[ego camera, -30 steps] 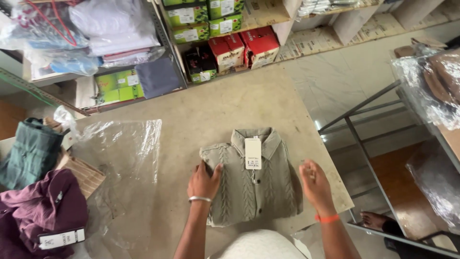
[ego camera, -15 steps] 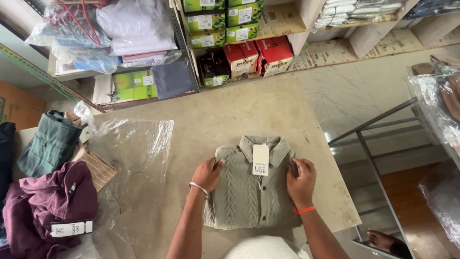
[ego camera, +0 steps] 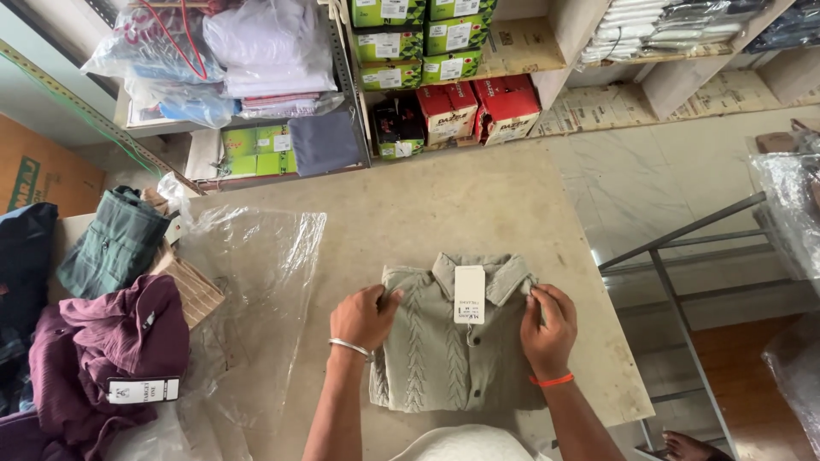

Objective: Fold a shirt and place it into a plastic bag.

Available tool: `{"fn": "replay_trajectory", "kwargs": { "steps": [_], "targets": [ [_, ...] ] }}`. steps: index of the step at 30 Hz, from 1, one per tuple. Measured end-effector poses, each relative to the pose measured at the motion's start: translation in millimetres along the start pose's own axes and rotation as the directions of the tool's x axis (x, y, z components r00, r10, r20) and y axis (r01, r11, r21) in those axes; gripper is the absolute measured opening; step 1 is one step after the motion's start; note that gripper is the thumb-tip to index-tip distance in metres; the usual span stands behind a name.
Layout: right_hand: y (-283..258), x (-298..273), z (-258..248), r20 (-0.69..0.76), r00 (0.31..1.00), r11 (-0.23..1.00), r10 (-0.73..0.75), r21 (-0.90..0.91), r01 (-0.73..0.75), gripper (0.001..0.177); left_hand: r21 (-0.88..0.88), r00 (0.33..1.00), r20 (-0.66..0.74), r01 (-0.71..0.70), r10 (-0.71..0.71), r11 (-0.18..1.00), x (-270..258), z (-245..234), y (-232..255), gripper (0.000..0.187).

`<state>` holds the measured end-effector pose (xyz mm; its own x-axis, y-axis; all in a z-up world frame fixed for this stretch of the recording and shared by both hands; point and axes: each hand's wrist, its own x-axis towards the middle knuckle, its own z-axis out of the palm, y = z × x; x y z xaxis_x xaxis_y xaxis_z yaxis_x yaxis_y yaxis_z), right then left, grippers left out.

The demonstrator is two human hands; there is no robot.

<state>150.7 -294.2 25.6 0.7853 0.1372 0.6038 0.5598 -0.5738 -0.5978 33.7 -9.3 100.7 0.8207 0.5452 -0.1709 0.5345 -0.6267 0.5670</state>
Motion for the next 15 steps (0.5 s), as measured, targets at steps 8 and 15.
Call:
{"fn": "replay_trajectory", "kwargs": {
  "steps": [8, 15],
  "targets": [
    [27, -5, 12, 0.201, 0.979, 0.989, 0.034, -0.146, -0.004, 0.018, -0.134, 0.982, 0.191, 0.013, 0.013, 0.991, 28, 81, -69, 0.04],
    [51, -25, 23, 0.162, 0.982, 0.991, 0.1, -0.103, -0.084, 0.015, -0.854, 0.946, 0.321, 0.305, -0.034, 0.422, 77, 247, -185, 0.033]
  ]
}}
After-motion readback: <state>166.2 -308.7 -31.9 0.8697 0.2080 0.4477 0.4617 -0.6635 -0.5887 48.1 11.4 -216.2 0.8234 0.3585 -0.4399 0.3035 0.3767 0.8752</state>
